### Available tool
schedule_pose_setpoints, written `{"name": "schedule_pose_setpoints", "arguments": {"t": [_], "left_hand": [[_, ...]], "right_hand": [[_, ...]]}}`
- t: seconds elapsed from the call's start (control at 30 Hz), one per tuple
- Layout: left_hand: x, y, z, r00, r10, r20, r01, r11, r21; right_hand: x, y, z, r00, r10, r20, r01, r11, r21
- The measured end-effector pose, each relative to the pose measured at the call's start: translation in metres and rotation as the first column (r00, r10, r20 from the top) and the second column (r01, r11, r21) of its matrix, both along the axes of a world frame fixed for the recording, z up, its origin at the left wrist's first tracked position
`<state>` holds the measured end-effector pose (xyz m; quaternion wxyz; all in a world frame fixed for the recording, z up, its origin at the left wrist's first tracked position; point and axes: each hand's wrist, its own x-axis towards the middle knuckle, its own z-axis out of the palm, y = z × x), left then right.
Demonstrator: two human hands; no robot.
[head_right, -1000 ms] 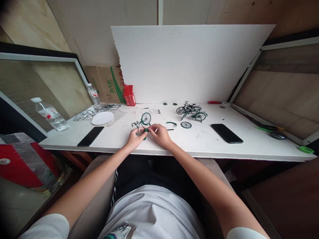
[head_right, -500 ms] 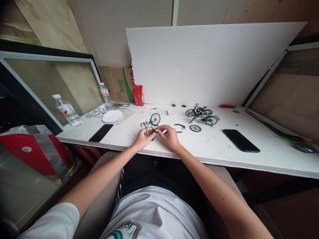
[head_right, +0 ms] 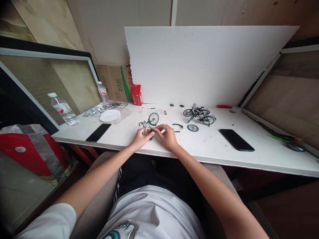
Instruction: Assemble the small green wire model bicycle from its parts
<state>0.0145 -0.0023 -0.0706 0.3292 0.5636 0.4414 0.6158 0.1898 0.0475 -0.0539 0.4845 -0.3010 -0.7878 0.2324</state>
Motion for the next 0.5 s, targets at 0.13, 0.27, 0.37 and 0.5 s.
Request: {"name": "schedule_pose_setpoints", "arguments": {"t": [0.13,0.27,0.37,0.5], "left_hand": [[-0.0009,-0.0006,0.0008,1.000,-0.002,-0.021,0.003,1.000,0.004],[-0.0013,-0.0007,0.0017,1.000,-0.011,-0.004,0.011,1.000,-0.002],[-0.0015,-0.0001,0.0021,0.999,-0.013,0.041,0.013,1.000,-0.003],[-0.0028,0.0009,0.0030,0.992,-0.004,0.129,0.008,1.000,-0.025]], "right_hand": [[0.0001,-0.0012,0.0015,1.000,-0.002,-0.001,0.002,1.000,-0.001],[0.0001,-0.0030,0.0029,1.000,0.007,0.001,-0.007,1.000,-0.006],[-0.0010,-0.0043,0.0024,1.000,0.015,-0.004,-0.015,1.000,-0.026],[-0.0005,0.0003,0.0034,0.999,-0.022,-0.048,0.018,0.997,-0.081]]}}
